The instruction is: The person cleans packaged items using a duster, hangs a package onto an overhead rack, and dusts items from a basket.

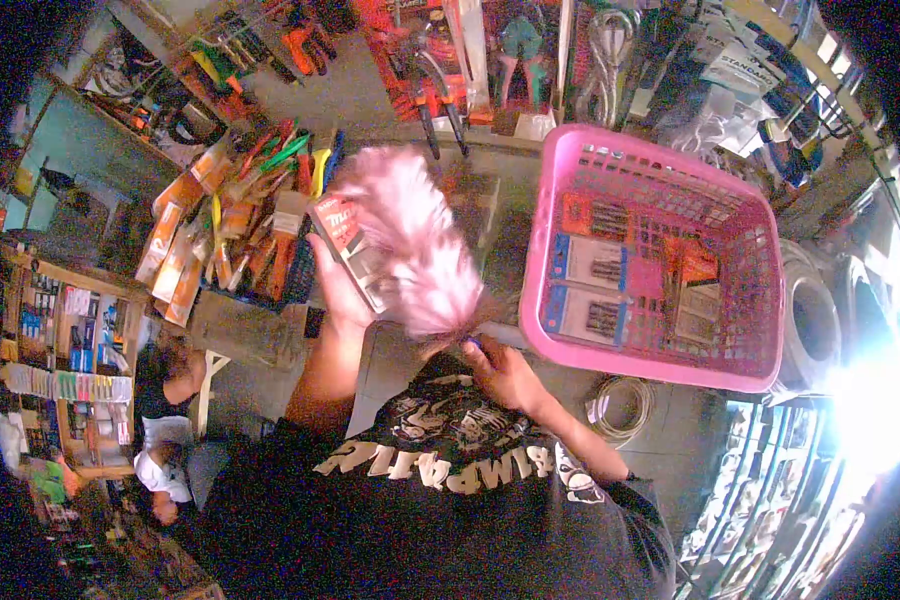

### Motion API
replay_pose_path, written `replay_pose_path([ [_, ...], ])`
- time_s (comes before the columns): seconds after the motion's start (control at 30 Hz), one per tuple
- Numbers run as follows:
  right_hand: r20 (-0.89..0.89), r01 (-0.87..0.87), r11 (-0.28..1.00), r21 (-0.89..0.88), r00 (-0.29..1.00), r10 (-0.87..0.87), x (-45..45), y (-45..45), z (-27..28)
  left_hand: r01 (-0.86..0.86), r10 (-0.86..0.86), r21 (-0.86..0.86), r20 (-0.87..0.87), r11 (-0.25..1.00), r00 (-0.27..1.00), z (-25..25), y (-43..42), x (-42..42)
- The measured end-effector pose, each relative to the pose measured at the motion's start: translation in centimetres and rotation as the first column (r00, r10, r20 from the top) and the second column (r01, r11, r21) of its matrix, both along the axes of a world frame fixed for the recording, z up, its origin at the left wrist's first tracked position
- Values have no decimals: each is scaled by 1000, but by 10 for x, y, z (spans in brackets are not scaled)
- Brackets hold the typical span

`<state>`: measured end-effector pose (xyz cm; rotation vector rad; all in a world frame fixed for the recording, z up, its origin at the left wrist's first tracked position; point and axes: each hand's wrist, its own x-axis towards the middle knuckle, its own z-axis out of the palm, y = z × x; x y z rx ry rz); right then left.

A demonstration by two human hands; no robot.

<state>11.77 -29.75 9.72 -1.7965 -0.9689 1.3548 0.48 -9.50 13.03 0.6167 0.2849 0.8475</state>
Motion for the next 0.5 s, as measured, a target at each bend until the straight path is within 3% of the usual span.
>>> replay_pose_path([
  [0.07,98,-62,985,161,994,46,-2,-5,0,280,-267,-15,249,960,931,14,-8,5],
  [0.13,223,-177,927,332,969,105,-3,-11,-20,623,-561,-103,339,776,755,-1,15,7],
  [0.2,75,-39,982,186,997,26,-3,-9,-13,433,-436,51,113,900,893,-28,16,19],
  [0.23,26,44,995,92,999,-46,-2,-7,-15,187,-186,-7,62,982,981,19,-9,18],
  [0.27,-18,119,993,-7,993,-119,-1,-5,-15,478,-406,-35,477,878,780,14,-1,16],
  [0.33,89,23,991,130,995,-35,2,-9,-14,334,-260,-151,371,930,891,15,-7,21],
  [0.4,184,-57,938,342,983,-8,-4,-13,-25,559,-533,0,304,829,790,-13,6,22],
  [0.43,96,-63,987,151,994,49,-1,-12,-8,493,-478,-26,204,870,854,-8,4,21],
  [0.47,58,2,995,104,998,-8,0,-11,-7,421,-416,-42,101,906,904,-4,2,21],
  [0.5,24,62,997,55,998,-64,1,-9,-6,510,-480,-4,335,860,811,-9,5,19],
])
